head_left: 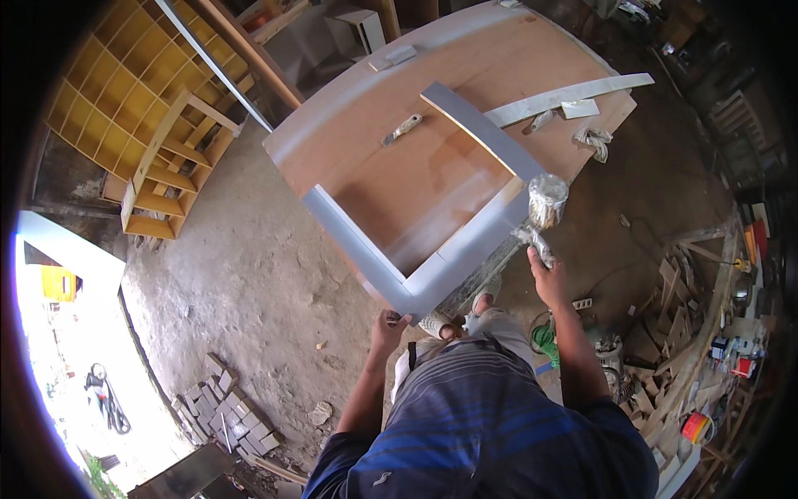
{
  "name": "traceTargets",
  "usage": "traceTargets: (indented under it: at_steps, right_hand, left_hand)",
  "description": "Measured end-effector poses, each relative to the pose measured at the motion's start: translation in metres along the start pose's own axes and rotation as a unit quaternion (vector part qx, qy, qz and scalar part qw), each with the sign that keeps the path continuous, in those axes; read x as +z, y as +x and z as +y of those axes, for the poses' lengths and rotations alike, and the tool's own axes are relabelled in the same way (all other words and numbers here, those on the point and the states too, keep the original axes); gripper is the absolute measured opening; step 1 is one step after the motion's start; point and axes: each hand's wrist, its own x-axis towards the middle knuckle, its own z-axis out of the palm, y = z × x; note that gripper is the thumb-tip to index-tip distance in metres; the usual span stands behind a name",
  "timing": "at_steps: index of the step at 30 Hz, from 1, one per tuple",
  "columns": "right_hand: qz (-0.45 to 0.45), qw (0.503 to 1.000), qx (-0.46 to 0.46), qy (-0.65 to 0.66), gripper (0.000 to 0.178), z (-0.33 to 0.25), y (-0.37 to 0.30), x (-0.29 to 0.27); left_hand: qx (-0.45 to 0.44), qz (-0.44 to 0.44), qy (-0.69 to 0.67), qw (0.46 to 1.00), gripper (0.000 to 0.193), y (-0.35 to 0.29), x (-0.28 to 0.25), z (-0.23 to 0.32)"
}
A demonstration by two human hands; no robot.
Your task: The person picks up a grey U-shaped furniture component, wipes it with a cloth, and applies white paint to the surfaces using a spray gun.
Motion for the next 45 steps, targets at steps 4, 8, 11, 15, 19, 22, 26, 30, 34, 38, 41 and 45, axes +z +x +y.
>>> traceTargets:
  at_steps: [4, 8, 11, 15, 19, 22, 26, 30, 34, 38, 41, 45]
  right_hand:
    - [-0.013, 0.999, 0.046, -0.003, 0.040, 0.004, 0.038, -0.022]
    - [-0.004, 0.999, 0.037, 0.021, 0.040, -0.007, 0.054, -0.037]
    - [0.001, 0.999, 0.039, 0.015, 0.038, -0.011, 0.056, -0.041]
    - [-0.055, 0.997, 0.055, -0.027, 0.038, -0.016, 0.049, -0.044]
    - [-0.127, 0.989, 0.070, 0.021, 0.039, -0.020, 0.041, -0.047]
    - [-0.137, 0.987, 0.070, 0.041, 0.037, -0.018, 0.044, -0.048]
    - [-0.052, 0.998, 0.014, 0.012, 0.035, 0.015, 0.054, -0.045]
    - [-0.043, 0.998, 0.036, 0.037, 0.035, 0.000, 0.064, -0.052]
    - [-0.010, 0.999, 0.030, 0.008, 0.038, -0.009, 0.063, -0.054]
    - [-0.047, 0.996, 0.066, -0.030, 0.038, -0.009, 0.059, -0.050]
    - [-0.108, 0.992, 0.059, -0.012, 0.036, -0.016, 0.052, -0.048]
    - [-0.087, 0.994, 0.061, 0.038, 0.040, -0.023, 0.047, -0.040]
  left_hand:
    - [0.010, 0.015, -0.020, 1.000, 0.042, 0.003, 0.001, -0.017]
    - [-0.027, 0.031, -0.020, 0.999, 0.042, 0.001, 0.002, -0.014]
    - [-0.080, 0.031, -0.023, 0.996, 0.041, 0.001, 0.003, 0.001]
    - [-0.085, 0.043, -0.033, 0.995, 0.042, -0.001, 0.001, 0.000]
    - [-0.072, 0.032, -0.058, 0.995, 0.044, 0.001, 0.001, 0.005]
    - [-0.071, 0.023, -0.074, 0.994, 0.047, 0.002, -0.001, -0.001]
    - [-0.088, 0.029, -0.049, 0.994, 0.046, 0.007, 0.001, -0.005]
    - [-0.105, 0.034, -0.067, 0.992, 0.045, 0.005, 0.000, -0.006]
    - [-0.110, 0.030, -0.044, 0.993, 0.046, 0.005, 0.000, -0.008]
    - [-0.107, 0.028, -0.052, 0.992, 0.046, 0.005, 0.000, -0.012]
    - [-0.098, 0.024, -0.057, 0.993, 0.046, 0.006, 0.000, -0.008]
    - [-0.086, 0.020, -0.084, 0.992, 0.046, 0.006, 0.002, -0.009]
